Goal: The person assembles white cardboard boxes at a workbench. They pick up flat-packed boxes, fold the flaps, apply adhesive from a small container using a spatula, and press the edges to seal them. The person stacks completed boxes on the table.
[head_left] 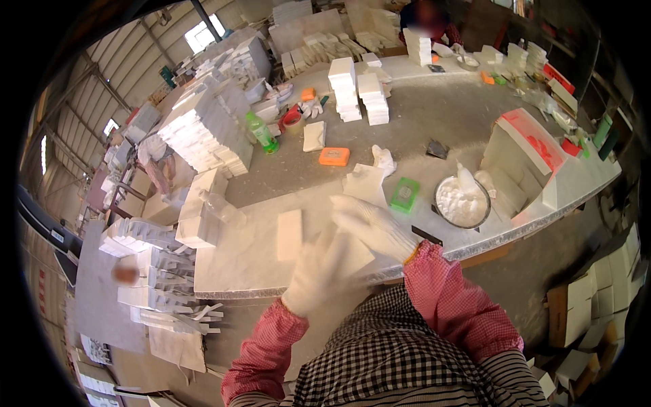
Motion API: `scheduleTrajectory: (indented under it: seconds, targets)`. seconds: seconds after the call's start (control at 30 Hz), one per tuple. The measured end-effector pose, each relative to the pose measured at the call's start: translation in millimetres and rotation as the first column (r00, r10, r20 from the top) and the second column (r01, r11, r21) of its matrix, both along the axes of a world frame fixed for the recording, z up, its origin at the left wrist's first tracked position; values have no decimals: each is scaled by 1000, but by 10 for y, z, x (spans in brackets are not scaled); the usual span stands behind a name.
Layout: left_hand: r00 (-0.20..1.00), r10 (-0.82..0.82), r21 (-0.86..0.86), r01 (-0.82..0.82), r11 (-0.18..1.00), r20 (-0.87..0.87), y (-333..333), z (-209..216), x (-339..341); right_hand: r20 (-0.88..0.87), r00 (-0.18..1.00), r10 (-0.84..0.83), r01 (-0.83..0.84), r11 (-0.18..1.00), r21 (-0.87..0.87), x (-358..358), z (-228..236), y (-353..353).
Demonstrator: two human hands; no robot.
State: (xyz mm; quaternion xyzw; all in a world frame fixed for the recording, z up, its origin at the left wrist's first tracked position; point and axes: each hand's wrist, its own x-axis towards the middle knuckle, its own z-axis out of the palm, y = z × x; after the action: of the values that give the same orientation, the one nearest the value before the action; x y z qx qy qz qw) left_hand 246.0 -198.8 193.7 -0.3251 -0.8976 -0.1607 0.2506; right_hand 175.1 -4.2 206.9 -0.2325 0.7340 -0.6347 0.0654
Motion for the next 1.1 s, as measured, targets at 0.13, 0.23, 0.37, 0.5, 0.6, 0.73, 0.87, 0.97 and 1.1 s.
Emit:
scheduleTrajectory:
  seconds: [0.13,0.23,0.37,0.5,0.6,0.73,0.87,0.97,1.1]
  targets:
    - [997,-17,48,21,999,-79,-105,-90,60,-56,996,65,-63,997,37,39,-146,-60]
    - [998,15,76,-10,997,-66,-209,-136,97,-240,958,160,-136,984,113,167,-175,3]
    - [998,51,106,-48,993,-23,-293,-198,126,-41,988,149,-144,984,105,220,-304,-25]
    - [997,78,152,-73,986,-28,-373,-334,128,1,988,157,-155,976,153,298,-389,-38]
    - [989,144,174,-147,974,28,-455,-459,125,81,982,169,-181,969,171,320,-462,-55]
    - [958,262,212,-282,936,120,-616,-614,44,74,984,161,-176,937,301,388,-844,-57]
    - [824,417,191,-513,837,384,-907,-756,-134,-369,928,43,171,833,526,423,-1248,-70]
    - [649,480,232,-706,670,590,-1212,-971,-322,-394,913,106,219,688,692,315,-1531,-68]
    - [411,632,-40,-818,574,657,-1439,-945,-643,-632,775,8,393,777,491,268,-1776,-80]
